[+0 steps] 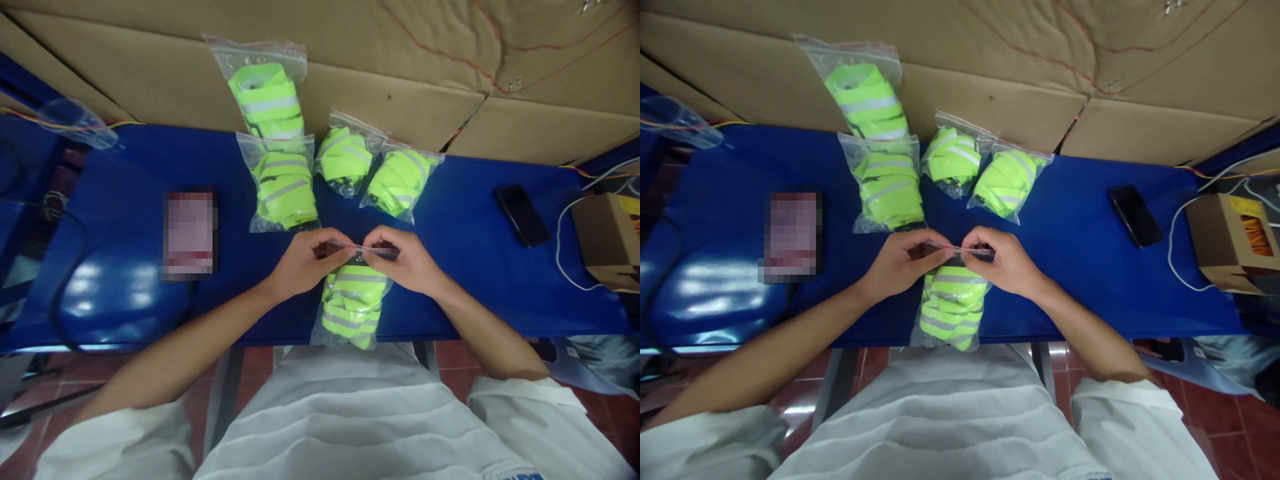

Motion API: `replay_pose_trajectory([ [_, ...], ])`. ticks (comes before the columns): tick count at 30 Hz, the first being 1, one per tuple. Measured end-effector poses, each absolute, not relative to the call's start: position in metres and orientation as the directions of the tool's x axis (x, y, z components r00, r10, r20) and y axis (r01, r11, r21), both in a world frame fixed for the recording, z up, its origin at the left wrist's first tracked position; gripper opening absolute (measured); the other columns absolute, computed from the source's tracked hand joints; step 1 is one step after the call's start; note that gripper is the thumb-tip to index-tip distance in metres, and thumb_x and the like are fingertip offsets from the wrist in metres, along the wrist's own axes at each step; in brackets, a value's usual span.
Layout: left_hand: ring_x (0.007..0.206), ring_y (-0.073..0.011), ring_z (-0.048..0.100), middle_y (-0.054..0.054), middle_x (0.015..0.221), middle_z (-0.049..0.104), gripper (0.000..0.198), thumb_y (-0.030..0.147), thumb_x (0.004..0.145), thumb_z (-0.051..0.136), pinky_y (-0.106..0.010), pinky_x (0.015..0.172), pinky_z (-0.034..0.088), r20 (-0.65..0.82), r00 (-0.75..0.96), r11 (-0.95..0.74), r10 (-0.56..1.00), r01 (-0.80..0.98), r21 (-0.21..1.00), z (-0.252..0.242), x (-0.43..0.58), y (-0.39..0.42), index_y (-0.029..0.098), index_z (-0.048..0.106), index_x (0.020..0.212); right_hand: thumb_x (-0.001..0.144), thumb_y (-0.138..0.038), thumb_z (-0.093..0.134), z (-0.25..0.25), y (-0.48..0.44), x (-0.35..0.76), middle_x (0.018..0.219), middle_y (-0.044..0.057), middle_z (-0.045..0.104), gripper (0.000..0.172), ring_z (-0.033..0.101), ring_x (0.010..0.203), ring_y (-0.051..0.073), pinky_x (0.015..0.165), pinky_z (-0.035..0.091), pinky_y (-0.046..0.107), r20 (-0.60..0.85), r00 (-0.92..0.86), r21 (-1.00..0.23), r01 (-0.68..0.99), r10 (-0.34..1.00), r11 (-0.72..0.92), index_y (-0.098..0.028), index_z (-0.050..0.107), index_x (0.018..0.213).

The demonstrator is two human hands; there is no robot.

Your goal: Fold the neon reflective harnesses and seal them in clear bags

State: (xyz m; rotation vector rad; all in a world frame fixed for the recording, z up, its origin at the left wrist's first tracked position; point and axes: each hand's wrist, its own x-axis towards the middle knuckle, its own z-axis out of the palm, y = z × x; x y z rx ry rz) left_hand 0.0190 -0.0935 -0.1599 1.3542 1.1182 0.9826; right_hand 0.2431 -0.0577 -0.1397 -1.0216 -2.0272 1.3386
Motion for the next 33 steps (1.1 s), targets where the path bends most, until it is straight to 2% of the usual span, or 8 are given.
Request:
replay_pose_trajectory([
  [4, 0.069, -0.0150, 0.064, -0.006, 0.081, 0.077, 0.036, 0.050, 0.087, 0.084, -0.022, 0.061, 0.047, -0.006, 0.200, -0.019, 0.980, 0.120, 0.993, -0.1625, 0.0200, -0.0960, 0.015, 0.081, 0.090, 0.095, -0.033, 0.068, -0.1429, -0.0588, 0.2417, 0.083, 0.002, 0.068, 0.016, 0.059, 0.075, 0.013, 0.070, 0.045, 0.025, 0.023, -0.595, -0.926, 0.290, 0.803, 0.241, -0.018, 0.068, 0.090],
  [11, 0.075, -0.0166, 0.068, -0.006, 0.085, 0.079, 0.034, 0.049, 0.090, 0.082, -0.023, 0.065, 0.047, -0.024, 0.207, -0.011, 0.978, 0.166, 0.986, -0.1630, 0.0199, -0.0939, 0.016, 0.084, 0.094, 0.097, -0.028, 0.065, -0.1444, -0.0590, 0.2418, 0.085, 0.001, 0.068, 0.011, 0.059, 0.076, 0.013, 0.071, 0.044, 0.025, 0.066, -0.606, -0.898, 0.311, 0.793, 0.312, -0.018, 0.067, 0.091],
  [16, 0.075, -0.0162, 0.070, -0.008, 0.091, 0.080, 0.037, 0.048, 0.085, 0.088, -0.022, 0.067, 0.054, -0.077, 0.219, 0.072, 0.973, 0.034, 0.997, -0.1628, 0.0143, -0.0918, 0.014, 0.083, 0.098, 0.097, -0.026, 0.066, -0.1411, -0.0573, 0.2451, 0.081, 0.000, 0.066, 0.011, 0.057, 0.072, 0.011, 0.068, 0.043, 0.024, 0.074, -0.590, -0.888, 0.328, 0.804, 0.323, -0.018, 0.066, 0.090],
  [19, 0.065, -0.0144, 0.068, -0.007, 0.082, 0.078, 0.036, 0.046, 0.085, 0.088, -0.021, 0.060, 0.055, -0.108, 0.200, 0.115, 0.974, -0.020, 0.993, -0.1634, 0.0116, -0.0907, 0.013, 0.082, 0.096, 0.096, -0.027, 0.069, -0.1434, -0.0556, 0.2475, 0.081, -0.001, 0.068, 0.011, 0.058, 0.071, 0.010, 0.065, 0.042, 0.023, 0.057, -0.585, -0.883, 0.349, 0.809, 0.315, -0.017, 0.067, 0.092],
  [24, 0.064, -0.0133, 0.068, -0.007, 0.080, 0.078, 0.030, 0.042, 0.087, 0.087, -0.019, 0.058, 0.057, -0.078, 0.192, 0.081, 0.978, -0.008, 0.997, -0.1627, 0.0127, -0.0913, 0.013, 0.083, 0.093, 0.097, -0.023, 0.069, -0.1473, -0.0560, 0.2481, 0.080, -0.002, 0.067, 0.010, 0.057, 0.070, 0.008, 0.065, 0.042, 0.021, 0.174, -0.588, -0.861, 0.299, 0.790, 0.412, -0.016, 0.068, 0.091],
  [33, 0.063, -0.0118, 0.069, -0.007, 0.083, 0.081, 0.023, 0.036, 0.089, 0.085, -0.017, 0.058, 0.057, -0.028, 0.182, 0.024, 0.983, 0.022, 0.999, -0.1598, 0.0164, -0.0931, 0.014, 0.085, 0.093, 0.097, -0.018, 0.071, -0.1461, -0.0557, 0.2464, 0.083, -0.001, 0.068, 0.006, 0.058, 0.072, 0.008, 0.066, 0.043, 0.021, 0.274, -0.615, -0.772, 0.318, 0.740, 0.550, -0.016, 0.069, 0.092],
])
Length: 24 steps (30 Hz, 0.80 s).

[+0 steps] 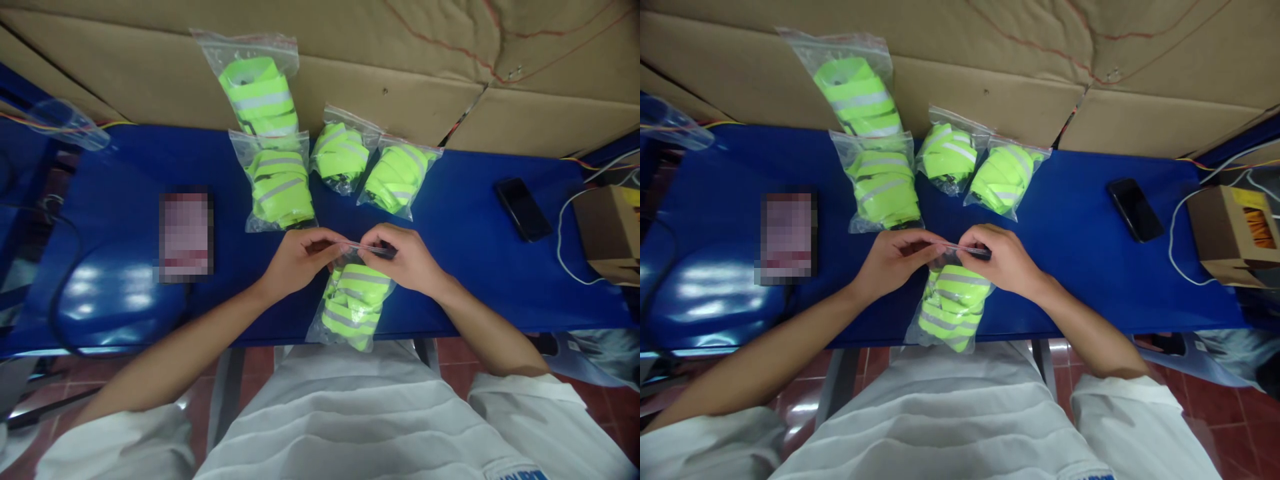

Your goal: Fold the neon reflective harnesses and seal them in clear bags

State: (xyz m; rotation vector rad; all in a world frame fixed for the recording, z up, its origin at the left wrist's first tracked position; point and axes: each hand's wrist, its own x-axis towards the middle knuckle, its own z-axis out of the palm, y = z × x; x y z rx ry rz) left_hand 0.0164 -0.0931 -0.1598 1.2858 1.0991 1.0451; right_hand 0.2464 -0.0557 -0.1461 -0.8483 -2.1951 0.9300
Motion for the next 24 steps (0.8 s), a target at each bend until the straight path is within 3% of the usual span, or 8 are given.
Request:
replay_pose_trajectory([
  [15, 0.057, -0.0093, 0.066, -0.005, 0.080, 0.076, 0.025, 0.037, 0.094, 0.080, -0.014, 0.051, 0.052, 0.075, 0.182, -0.092, 0.981, 0.087, 0.992, -0.1637, 0.0148, -0.0965, 0.012, 0.080, 0.093, 0.098, -0.019, 0.073, -0.1470, -0.0561, 0.2455, 0.086, 0.001, 0.073, 0.005, 0.065, 0.077, 0.012, 0.071, 0.047, 0.025, 0.314, -0.602, -0.737, 0.333, 0.734, 0.589, -0.017, 0.072, 0.094],
  [21, 0.067, -0.0124, 0.067, -0.006, 0.088, 0.077, 0.031, 0.042, 0.090, 0.083, -0.017, 0.056, 0.052, 0.057, 0.207, -0.079, 0.977, 0.098, 0.992, -0.1659, 0.0152, -0.0943, 0.013, 0.080, 0.100, 0.100, -0.019, 0.073, -0.1481, -0.0577, 0.2442, 0.092, 0.002, 0.074, 0.002, 0.068, 0.083, 0.012, 0.074, 0.050, 0.024, 0.338, -0.610, -0.733, 0.307, 0.716, 0.607, -0.017, 0.073, 0.098],
  [24, 0.069, -0.0113, 0.067, -0.006, 0.087, 0.078, 0.024, 0.038, 0.093, 0.082, -0.017, 0.058, 0.048, 0.102, 0.228, -0.138, 0.968, 0.149, 0.979, -0.1669, 0.0145, -0.0940, 0.014, 0.082, 0.096, 0.099, -0.020, 0.075, -0.1494, -0.0582, 0.2438, 0.092, 0.002, 0.075, 0.003, 0.069, 0.083, 0.012, 0.074, 0.050, 0.024, 0.354, -0.615, -0.731, 0.288, 0.704, 0.619, -0.017, 0.074, 0.099],
])
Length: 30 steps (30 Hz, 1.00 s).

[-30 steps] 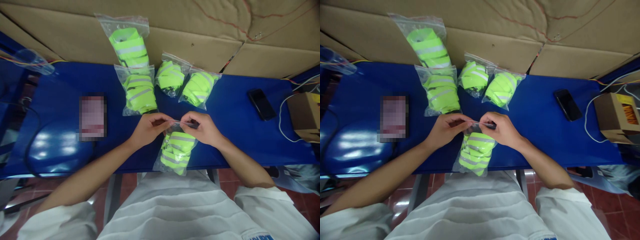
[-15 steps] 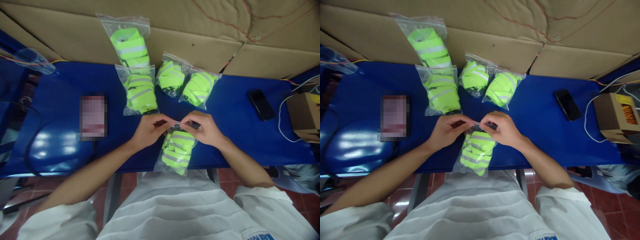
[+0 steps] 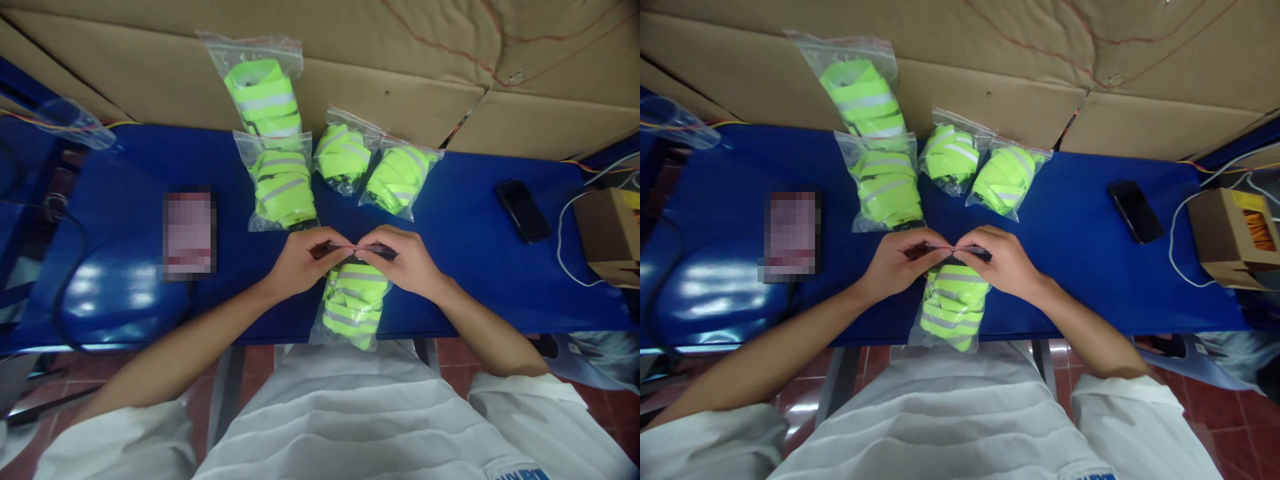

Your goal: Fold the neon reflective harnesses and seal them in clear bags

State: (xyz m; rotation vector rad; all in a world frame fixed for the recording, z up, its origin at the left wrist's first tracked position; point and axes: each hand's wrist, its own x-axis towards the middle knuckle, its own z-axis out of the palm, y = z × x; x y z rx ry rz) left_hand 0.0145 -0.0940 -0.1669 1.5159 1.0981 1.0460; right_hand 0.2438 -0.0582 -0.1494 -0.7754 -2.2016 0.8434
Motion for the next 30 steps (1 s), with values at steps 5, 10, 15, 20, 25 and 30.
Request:
replay_pose_trajectory([
  [5, 0.072, -0.0116, 0.069, -0.005, 0.085, 0.079, 0.022, 0.037, 0.096, 0.078, -0.017, 0.062, 0.049, 0.165, 0.226, -0.212, 0.960, 0.200, 0.957, -0.166, 0.013, -0.096, 0.015, 0.083, 0.093, 0.100, -0.022, 0.075, -0.149, -0.060, 0.244, 0.090, 0.002, 0.077, 0.006, 0.069, 0.082, 0.014, 0.078, 0.051, 0.028, 0.393, -0.617, -0.702, 0.277, 0.682, 0.656, -0.017, 0.076, 0.096],
  [10, 0.059, -0.0113, 0.065, -0.006, 0.080, 0.079, 0.027, 0.043, 0.092, 0.082, -0.018, 0.053, 0.049, 0.039, 0.262, -0.084, 0.964, 0.165, 0.983, -0.161, 0.007, -0.092, 0.016, 0.086, 0.093, 0.101, -0.023, 0.073, -0.148, -0.061, 0.245, 0.091, 0.003, 0.078, 0.008, 0.069, 0.083, 0.015, 0.076, 0.052, 0.028, 0.368, -0.613, -0.716, 0.293, 0.699, 0.634, -0.018, 0.076, 0.095],
  [15, 0.064, -0.0140, 0.071, -0.006, 0.091, 0.081, 0.035, 0.047, 0.092, 0.081, -0.020, 0.059, 0.059, -0.075, 0.379, 0.031, 0.923, 0.122, 0.992, -0.162, -0.007, -0.081, 0.019, 0.086, 0.112, 0.099, -0.026, 0.076, -0.150, -0.054, 0.247, 0.092, 0.002, 0.077, 0.006, 0.069, 0.082, 0.015, 0.075, 0.051, 0.028, 0.294, -0.608, -0.754, 0.326, 0.737, 0.570, -0.020, 0.077, 0.098],
  [20, 0.062, -0.0126, 0.069, -0.007, 0.088, 0.081, 0.033, 0.047, 0.089, 0.085, -0.019, 0.059, 0.056, -0.009, 0.223, -0.036, 0.975, 0.198, 0.979, -0.163, -0.008, -0.081, 0.017, 0.086, 0.102, 0.099, -0.027, 0.075, -0.151, -0.049, 0.251, 0.090, 0.002, 0.076, 0.008, 0.065, 0.076, 0.013, 0.071, 0.049, 0.025, 0.240, -0.585, -0.783, 0.355, 0.775, 0.511, -0.019, 0.077, 0.098],
  [25, 0.059, -0.0115, 0.067, -0.006, 0.083, 0.078, 0.036, 0.049, 0.083, 0.089, -0.019, 0.058, 0.054, -0.017, 0.167, -0.018, 0.986, 0.205, 0.979, -0.159, -0.007, -0.080, 0.014, 0.083, 0.093, 0.100, -0.025, 0.074, -0.151, -0.049, 0.252, 0.090, 0.002, 0.075, 0.007, 0.065, 0.077, 0.012, 0.070, 0.048, 0.024, 0.253, -0.591, -0.777, 0.347, 0.766, 0.525, -0.018, 0.076, 0.098],
  [30, 0.062, -0.0133, 0.069, -0.006, 0.083, 0.078, 0.031, 0.045, 0.088, 0.084, -0.020, 0.060, 0.054, -0.022, 0.215, -0.033, 0.976, 0.247, 0.968, -0.160, -0.012, -0.077, 0.015, 0.082, 0.095, 0.099, -0.024, 0.074, -0.153, -0.049, 0.253, 0.090, 0.002, 0.074, 0.006, 0.063, 0.076, 0.012, 0.070, 0.048, 0.024, 0.254, -0.590, -0.766, 0.360, 0.766, 0.532, -0.018, 0.076, 0.098],
])
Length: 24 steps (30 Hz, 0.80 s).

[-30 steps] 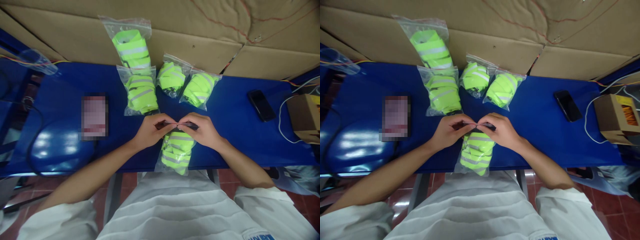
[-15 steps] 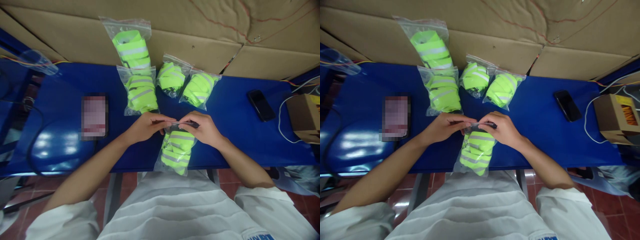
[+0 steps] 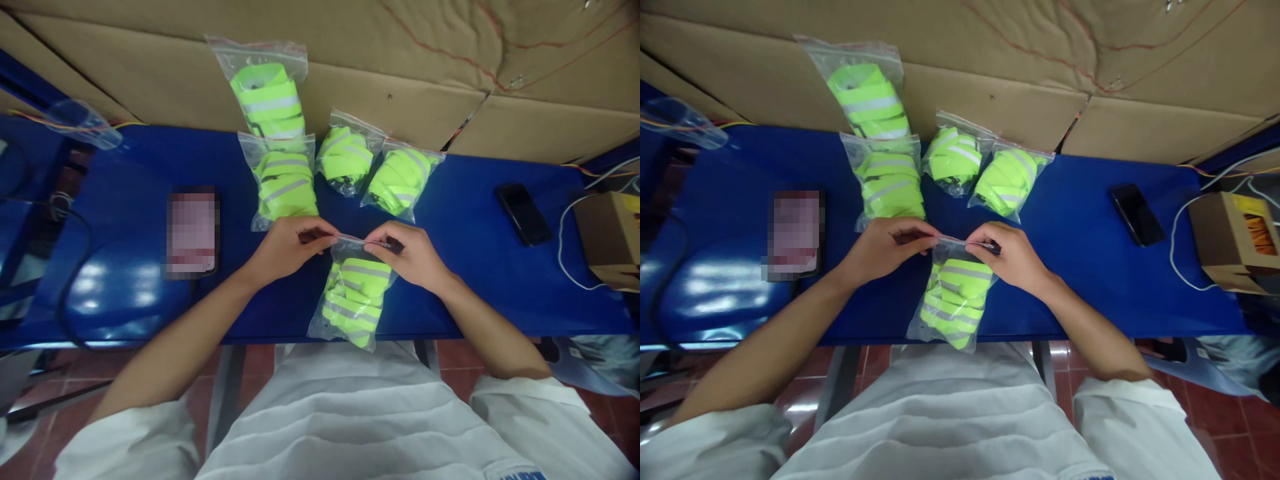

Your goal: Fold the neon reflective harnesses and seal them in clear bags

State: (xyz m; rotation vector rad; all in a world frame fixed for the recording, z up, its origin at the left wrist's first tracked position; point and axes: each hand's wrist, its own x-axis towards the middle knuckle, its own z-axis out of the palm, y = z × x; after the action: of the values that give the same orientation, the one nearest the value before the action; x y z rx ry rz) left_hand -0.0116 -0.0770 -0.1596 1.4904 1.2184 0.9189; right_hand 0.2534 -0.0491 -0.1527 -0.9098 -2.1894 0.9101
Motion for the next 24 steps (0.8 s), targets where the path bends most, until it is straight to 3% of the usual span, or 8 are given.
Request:
replay_pose_trajectory([
  [7, 0.074, -0.0146, 0.068, -0.005, 0.085, 0.077, 0.019, 0.035, 0.093, 0.076, -0.022, 0.068, 0.054, 0.135, 0.200, -0.197, 0.970, 0.336, 0.921, -0.1584, -0.0069, -0.0809, 0.017, 0.080, 0.089, 0.100, -0.025, 0.072, -0.1501, -0.0503, 0.2509, 0.090, 0.002, 0.075, 0.007, 0.065, 0.077, 0.013, 0.071, 0.049, 0.025, 0.243, -0.588, -0.777, 0.359, 0.772, 0.518, -0.019, 0.075, 0.097],
  [14, 0.073, -0.0145, 0.067, -0.006, 0.088, 0.077, 0.027, 0.042, 0.090, 0.078, -0.021, 0.065, 0.053, 0.064, 0.236, -0.119, 0.970, 0.224, 0.967, -0.1587, -0.0032, -0.0806, 0.016, 0.079, 0.094, 0.101, -0.025, 0.070, -0.1468, -0.0545, 0.2494, 0.092, 0.003, 0.075, 0.007, 0.068, 0.082, 0.015, 0.074, 0.051, 0.027, 0.244, -0.590, -0.776, 0.357, 0.769, 0.520, -0.019, 0.073, 0.097],
  [20, 0.068, -0.0121, 0.064, -0.006, 0.083, 0.076, 0.021, 0.036, 0.090, 0.079, -0.020, 0.061, 0.049, 0.118, 0.245, -0.178, 0.962, 0.240, 0.954, -0.1570, -0.0045, -0.0820, 0.015, 0.080, 0.089, 0.101, -0.023, 0.069, -0.1443, -0.0573, 0.2480, 0.093, 0.003, 0.075, 0.006, 0.068, 0.082, 0.014, 0.075, 0.051, 0.027, 0.275, -0.594, -0.773, 0.331, 0.756, 0.541, -0.019, 0.072, 0.098],
  [24, 0.076, -0.0144, 0.069, -0.007, 0.090, 0.077, 0.021, 0.036, 0.090, 0.079, -0.020, 0.066, 0.052, 0.100, 0.268, -0.155, 0.958, 0.193, 0.969, -0.1567, -0.0027, -0.0826, 0.015, 0.080, 0.093, 0.102, -0.023, 0.069, -0.1436, -0.0583, 0.2468, 0.092, 0.003, 0.074, 0.007, 0.068, 0.083, 0.014, 0.076, 0.051, 0.027, 0.284, -0.592, -0.769, 0.330, 0.755, 0.548, -0.019, 0.072, 0.098],
])
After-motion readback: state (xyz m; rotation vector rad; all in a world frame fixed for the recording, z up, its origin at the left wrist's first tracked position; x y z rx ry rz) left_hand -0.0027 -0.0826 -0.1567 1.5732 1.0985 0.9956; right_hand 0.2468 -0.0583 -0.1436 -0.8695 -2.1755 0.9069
